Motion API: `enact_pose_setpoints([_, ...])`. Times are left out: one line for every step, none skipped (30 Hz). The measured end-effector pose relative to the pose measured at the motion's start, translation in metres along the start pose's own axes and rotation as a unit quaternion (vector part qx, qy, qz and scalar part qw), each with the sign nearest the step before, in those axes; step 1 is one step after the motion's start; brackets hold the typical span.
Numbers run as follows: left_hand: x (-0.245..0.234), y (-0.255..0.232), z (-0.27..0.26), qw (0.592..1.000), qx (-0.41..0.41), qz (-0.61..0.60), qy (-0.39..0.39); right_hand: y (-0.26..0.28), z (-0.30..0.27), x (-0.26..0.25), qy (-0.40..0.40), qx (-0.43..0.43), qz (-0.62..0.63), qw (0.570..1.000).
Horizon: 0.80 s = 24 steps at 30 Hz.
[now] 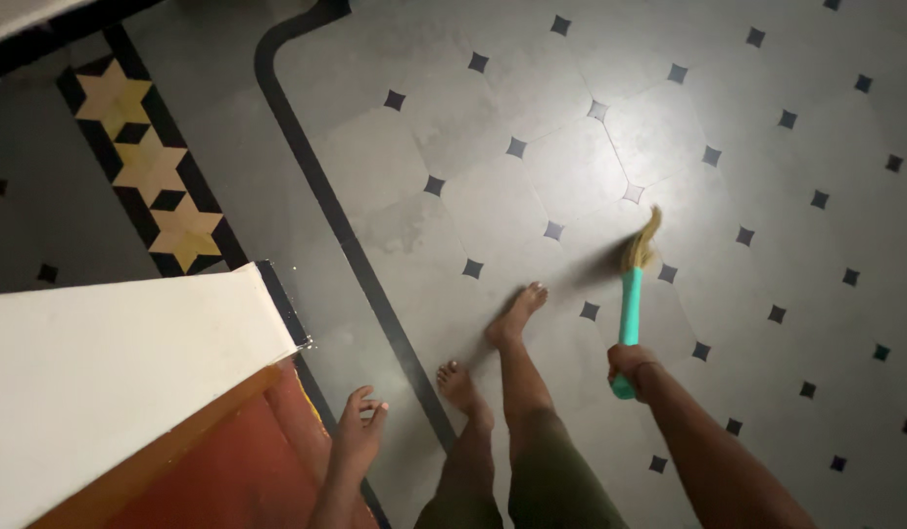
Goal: The person sweeps the floor using a broom, moving from a tiled hallway into a room with a painted floor and bags of grain.
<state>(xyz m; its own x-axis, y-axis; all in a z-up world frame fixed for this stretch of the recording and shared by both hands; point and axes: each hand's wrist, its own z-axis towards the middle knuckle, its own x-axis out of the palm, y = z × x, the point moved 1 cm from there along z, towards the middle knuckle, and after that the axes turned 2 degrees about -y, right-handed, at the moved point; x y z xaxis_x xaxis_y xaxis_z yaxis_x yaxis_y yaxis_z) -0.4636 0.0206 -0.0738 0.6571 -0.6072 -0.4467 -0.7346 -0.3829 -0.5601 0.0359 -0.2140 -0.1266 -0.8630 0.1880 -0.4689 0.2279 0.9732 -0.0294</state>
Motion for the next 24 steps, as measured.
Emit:
enact_pose_setpoints([0.005,-0.010,0.000,1.000,-0.004,-0.001,0.001,0.014,0.002,0.016,0.022,-0.025,-0.064,0.997])
enact_pose_setpoints([0.009,-0.021,-0.001,1.000,-0.008,-0.001,0.001,0.025,0.005,0.024,0.045,-0.049,-0.129,0.989])
enact_pose_setpoints([0.013,-0.034,-0.001,1.000,-0.015,-0.006,0.007,0.046,0.005,0.038,0.028,-0.199,-0.360,0.911])
enact_pose_setpoints([0.017,-0.047,-0.002,1.000,-0.022,-0.011,0.013,0.065,0.000,0.055,0.025,-0.257,-0.458,0.851])
enact_pose_setpoints([0.021,-0.060,-0.004,0.999,-0.030,-0.016,0.019,0.087,-0.006,0.068,0.028,-0.261,-0.457,0.850])
enact_pose_setpoints([0.022,-0.074,-0.005,0.999,-0.032,-0.018,0.019,0.111,-0.014,0.077,0.031,-0.253,-0.425,0.868])
enact_pose_setpoints([0.023,-0.088,-0.006,0.999,-0.034,-0.019,0.018,0.133,-0.024,0.081,0.033,-0.238,-0.383,0.892])
enact_pose_setpoints([0.022,-0.102,-0.004,0.999,-0.034,-0.021,0.015,0.153,-0.037,0.083,0.035,-0.223,-0.339,0.913])
enact_pose_setpoints([0.020,-0.114,-0.004,0.999,-0.034,-0.027,0.012,0.174,-0.061,0.073,0.037,-0.208,-0.301,0.930])
enact_pose_setpoints([0.019,-0.124,-0.004,0.999,-0.034,-0.033,0.012,0.190,-0.081,0.056,0.035,-0.194,-0.275,0.941])
enact_pose_setpoints([0.020,-0.132,-0.003,0.999,-0.034,-0.038,0.011,0.200,-0.096,0.035,0.031,-0.189,-0.259,0.947])
enact_pose_setpoints([0.022,-0.139,0.001,0.999,-0.030,-0.037,0.006,0.205,-0.102,0.015,0.022,-0.178,-0.251,0.951])
enact_pose_setpoints([0.022,-0.144,0.006,0.999,-0.026,-0.037,0.002,0.209,-0.098,0.001,0.008,-0.186,-0.250,0.950])
enact_pose_setpoints([0.020,-0.147,0.014,0.999,-0.020,-0.035,-0.006,0.205,-0.087,-0.016,-0.025,-0.212,-0.255,0.943])
enact_pose_setpoints([0.020,-0.150,0.023,0.999,-0.020,-0.028,-0.014,0.200,-0.068,-0.032,-0.058,-0.238,-0.258,0.935])
enact_pose_setpoints([0.024,-0.154,0.031,0.999,-0.020,-0.022,-0.019,0.191,-0.044,-0.052,-0.068,-0.236,-0.265,0.932])
enact_pose_setpoints([0.028,-0.157,0.036,0.999,-0.020,-0.016,-0.024,0.180,-0.019,-0.071,-0.064,-0.225,-0.325,0.916])
enact_pose_setpoints([0.032,-0.161,0.045,0.999,-0.030,-0.009,-0.020,0.178,0.008,-0.087,-0.065,-0.230,-0.414,0.878])
enact_pose_setpoints([0.035,-0.167,0.053,0.999,-0.039,-0.003,-0.017,0.179,0.032,-0.098,-0.058,-0.261,-0.570,0.777])
enact_pose_setpoints([0.038,-0.169,0.053,0.998,-0.058,0.005,-0.011,0.180,0.051,-0.107,-0.041,-0.282,-0.714,0.640])
enact_pose_setpoints([0.042,-0.175,0.060,0.998,-0.062,-0.006,-0.014,0.189,0.064,-0.117,-0.020,-0.301,-0.809,0.504])
enact_pose_setpoints([0.048,-0.181,0.065,0.997,-0.067,-0.016,-0.014,0.195,0.073,-0.122,0.025,-0.299,-0.841,0.450])
enact_pose_setpoints([0.056,-0.187,0.068,0.997,-0.073,-0.027,-0.015,0.204,0.077,-0.111,0.015,-0.293,-0.802,0.520])
enact_pose_setpoints([0.063,-0.195,0.067,0.998,-0.042,-0.039,-0.023,0.217,0.078,-0.094,0.004,-0.286,-0.758,0.587])
